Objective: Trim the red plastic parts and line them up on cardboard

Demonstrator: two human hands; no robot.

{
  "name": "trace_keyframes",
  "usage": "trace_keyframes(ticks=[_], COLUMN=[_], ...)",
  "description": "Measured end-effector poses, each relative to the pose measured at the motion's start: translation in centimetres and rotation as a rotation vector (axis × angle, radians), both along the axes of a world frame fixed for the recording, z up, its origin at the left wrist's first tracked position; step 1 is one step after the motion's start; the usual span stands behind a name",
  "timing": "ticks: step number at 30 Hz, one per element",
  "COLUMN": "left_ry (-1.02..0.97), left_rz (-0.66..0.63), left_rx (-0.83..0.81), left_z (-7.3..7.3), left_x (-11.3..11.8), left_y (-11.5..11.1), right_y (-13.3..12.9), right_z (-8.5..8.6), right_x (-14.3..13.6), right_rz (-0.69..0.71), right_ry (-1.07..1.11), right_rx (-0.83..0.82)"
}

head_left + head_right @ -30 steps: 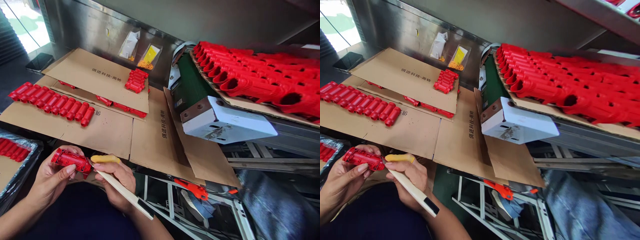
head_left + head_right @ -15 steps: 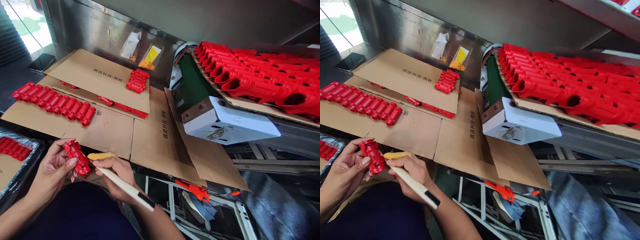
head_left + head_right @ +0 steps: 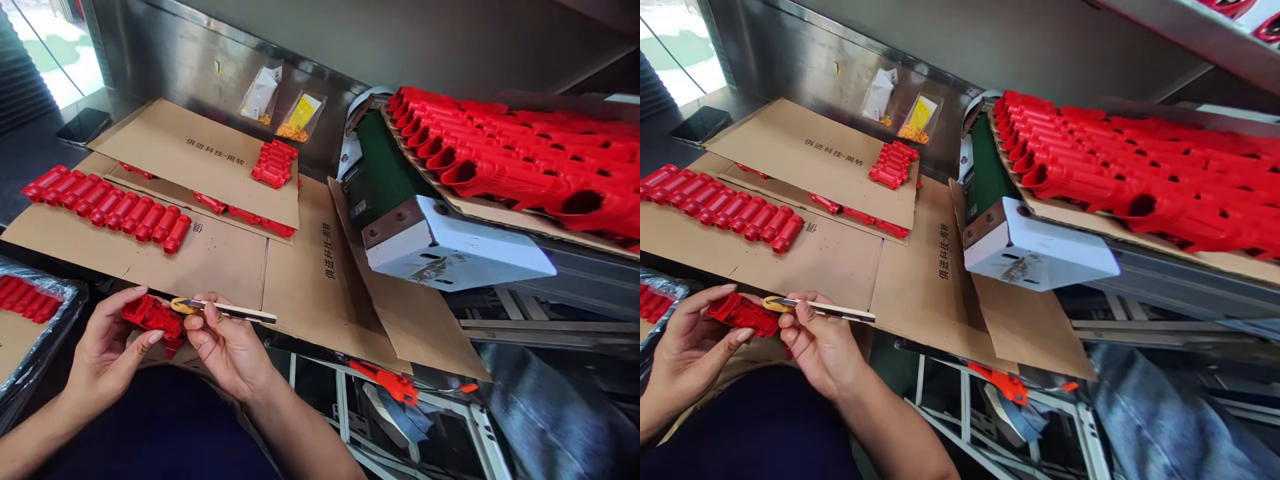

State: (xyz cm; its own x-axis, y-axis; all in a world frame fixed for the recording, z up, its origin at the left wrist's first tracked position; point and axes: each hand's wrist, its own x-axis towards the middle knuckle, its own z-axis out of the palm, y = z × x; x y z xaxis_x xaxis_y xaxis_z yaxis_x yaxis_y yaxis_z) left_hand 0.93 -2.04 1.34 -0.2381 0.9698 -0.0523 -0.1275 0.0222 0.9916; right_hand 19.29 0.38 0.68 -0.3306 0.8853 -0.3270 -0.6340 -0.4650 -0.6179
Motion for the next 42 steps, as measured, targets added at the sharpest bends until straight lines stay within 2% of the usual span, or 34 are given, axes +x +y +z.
trace_keyframes(ticks=[1, 3, 4, 7, 8, 10, 13, 21, 25, 30, 34, 36, 39, 42], left_ry=[-0.012, -0.047, -0.074, -0.204, -0.253, -0.329, -0.387, -0.422, -0.408, -0.382, -0.385, -0.398, -0.442, -0.46], left_rz=[-0.011, -0.052, -0.074, -0.127, -0.149, -0.198, -0.22, -0.213, -0.226, -0.255, -0.284, -0.312, -0.354, -0.36], left_rx=[0.008, -0.003, -0.024, -0.105, -0.129, -0.151, -0.173, -0.248, -0.266, -0.277, -0.248, -0.256, -0.303, -0.324], left_z=[-0.2, -0.5, -0.5, -0.1, 0.0, 0.2, 0.4, 1.2, 1.0, 0.7, 0.2, -0.1, -0.6, -0.7], left_x=[-0.2, -0.6, -0.7, -1.0, -0.9, -0.8, -0.7, -0.5, -0.6, -0.8, -1.0, -1.2, -1.5, -1.6], left_y=[0.1, 0.4, 0.5, 1.0, 1.2, 1.3, 1.3, 1.0, 1.0, 1.0, 1.1, 1.1, 1.3, 1.3], right_y=[-0.1, -0.3, -0.4, -0.6, -0.6, -0.6, -0.7, -0.2, 0.2, 0.3, 0.3, 0.4, 0.6, 0.6], right_z=[-0.1, -0.4, -0.6, -0.5, -0.4, -0.1, 0.3, -0.1, -0.1, 0.1, 0.2, 0.4, 0.7, 0.8], right_x=[0.2, 0.8, 1.1, 2.0, 2.2, 2.3, 2.2, 2.7, 2.8, 2.8, 3.4, 3.7, 3.9, 3.7], right_rz=[0.042, 0.088, 0.047, -0.252, -0.306, -0.288, -0.234, -0.212, -0.198, -0.246, -0.093, -0.012, 0.016, -0.015], right_ry=[0.005, -0.07, -0.195, -0.77, -0.908, -0.977, -0.883, -0.886, -0.899, -0.921, -0.97, -1.046, -1.14, -1.12], right_rx=[0.038, 0.217, 0.337, 0.688, 0.789, 0.985, 1.167, 1.367, 1.438, 1.482, 1.428, 1.478, 1.633, 1.627])
